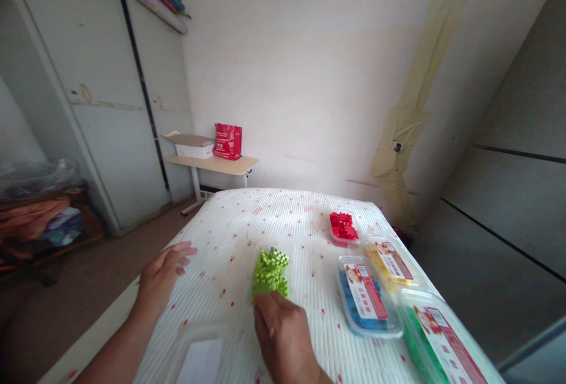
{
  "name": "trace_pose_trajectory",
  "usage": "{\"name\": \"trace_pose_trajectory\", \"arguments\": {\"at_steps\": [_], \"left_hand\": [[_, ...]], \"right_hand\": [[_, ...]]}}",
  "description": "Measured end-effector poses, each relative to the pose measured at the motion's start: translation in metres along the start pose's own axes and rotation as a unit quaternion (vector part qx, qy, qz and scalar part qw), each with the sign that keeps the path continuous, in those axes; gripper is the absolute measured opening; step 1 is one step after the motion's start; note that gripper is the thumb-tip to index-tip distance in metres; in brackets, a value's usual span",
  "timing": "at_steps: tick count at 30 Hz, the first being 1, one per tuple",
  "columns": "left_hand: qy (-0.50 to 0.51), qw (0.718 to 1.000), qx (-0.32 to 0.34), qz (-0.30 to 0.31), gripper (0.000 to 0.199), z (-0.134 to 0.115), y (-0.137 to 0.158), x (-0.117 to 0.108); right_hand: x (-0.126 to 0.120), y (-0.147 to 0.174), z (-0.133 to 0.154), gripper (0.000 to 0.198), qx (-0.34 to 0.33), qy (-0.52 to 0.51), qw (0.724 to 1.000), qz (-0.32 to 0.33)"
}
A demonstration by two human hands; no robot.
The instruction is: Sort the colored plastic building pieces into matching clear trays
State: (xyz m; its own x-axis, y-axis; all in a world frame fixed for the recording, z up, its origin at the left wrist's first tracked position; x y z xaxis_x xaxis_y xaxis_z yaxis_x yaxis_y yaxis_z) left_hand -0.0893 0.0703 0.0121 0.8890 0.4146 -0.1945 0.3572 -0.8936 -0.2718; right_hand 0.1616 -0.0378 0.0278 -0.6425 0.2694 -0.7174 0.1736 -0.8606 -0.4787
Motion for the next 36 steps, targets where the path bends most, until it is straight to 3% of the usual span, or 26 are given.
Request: {"name": "trace_pose_trajectory", "arguments": {"at_steps": [3, 6, 11, 14, 16, 18, 21, 25, 30, 36], "left_hand": [[0.084, 0.996, -0.015, 0.028, 0.043, -0.004, 0.004, 0.006], [0.184, 0.977, -0.064, 0.083, 0.043, -0.006, 0.009, 0.016], [0.267, 0.938, -0.138, 0.171, 0.043, -0.02, 0.027, 0.032], [0.272, 0.924, -0.163, 0.214, 0.041, -0.033, 0.04, 0.04], [0.272, 0.916, -0.179, 0.235, 0.037, -0.04, 0.048, 0.045], [0.273, 0.908, -0.194, 0.253, 0.034, -0.045, 0.055, 0.05], [0.271, 0.895, -0.21, 0.286, 0.03, -0.05, 0.065, 0.06], [0.241, 0.886, -0.209, 0.337, 0.026, -0.053, 0.078, 0.071], [0.166, 0.902, -0.183, 0.354, 0.029, -0.048, 0.084, 0.075], [-0.121, 0.934, -0.012, 0.335, 0.034, -0.037, 0.07, 0.074]], "right_hand": [[-0.015, -0.023, -0.013, 0.019, -0.033, 0.088, 0.993, -0.067], [-0.012, -0.038, -0.024, 0.016, -0.061, 0.131, 0.988, -0.051], [0.001, -0.041, -0.035, 0.022, -0.023, 0.152, 0.988, -0.031], [-0.003, -0.038, -0.04, 0.02, -0.005, 0.069, 0.997, -0.042], [-0.012, -0.039, -0.045, 0.02, 0.042, -0.023, 0.996, -0.077], [-0.022, -0.042, -0.051, 0.026, 0.112, -0.112, 0.982, -0.105], [-0.027, -0.05, -0.057, 0.039, 0.184, -0.196, 0.959, -0.088], [-0.017, -0.059, -0.068, 0.042, 0.228, -0.153, 0.96, -0.05], [-0.006, -0.06, -0.083, 0.031, 0.204, 0.002, 0.974, -0.097], [-0.004, -0.07, -0.096, 0.021, 0.225, 0.001, 0.972, -0.064]]}}
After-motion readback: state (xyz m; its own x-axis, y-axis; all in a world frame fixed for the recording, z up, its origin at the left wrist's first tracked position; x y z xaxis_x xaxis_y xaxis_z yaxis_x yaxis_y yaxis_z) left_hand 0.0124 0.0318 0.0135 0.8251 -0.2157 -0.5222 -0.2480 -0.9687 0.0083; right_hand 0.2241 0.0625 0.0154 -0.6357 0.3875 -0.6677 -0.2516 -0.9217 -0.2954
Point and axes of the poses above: each hand's wrist, its own y-axis away from the middle knuckle, its own x-axis out of the palm, z = x × y, the point moved 2 cm from there along -y, towards the middle knuckle, and after that the axes turned 3 degrees about x, right-handed, at the moved point
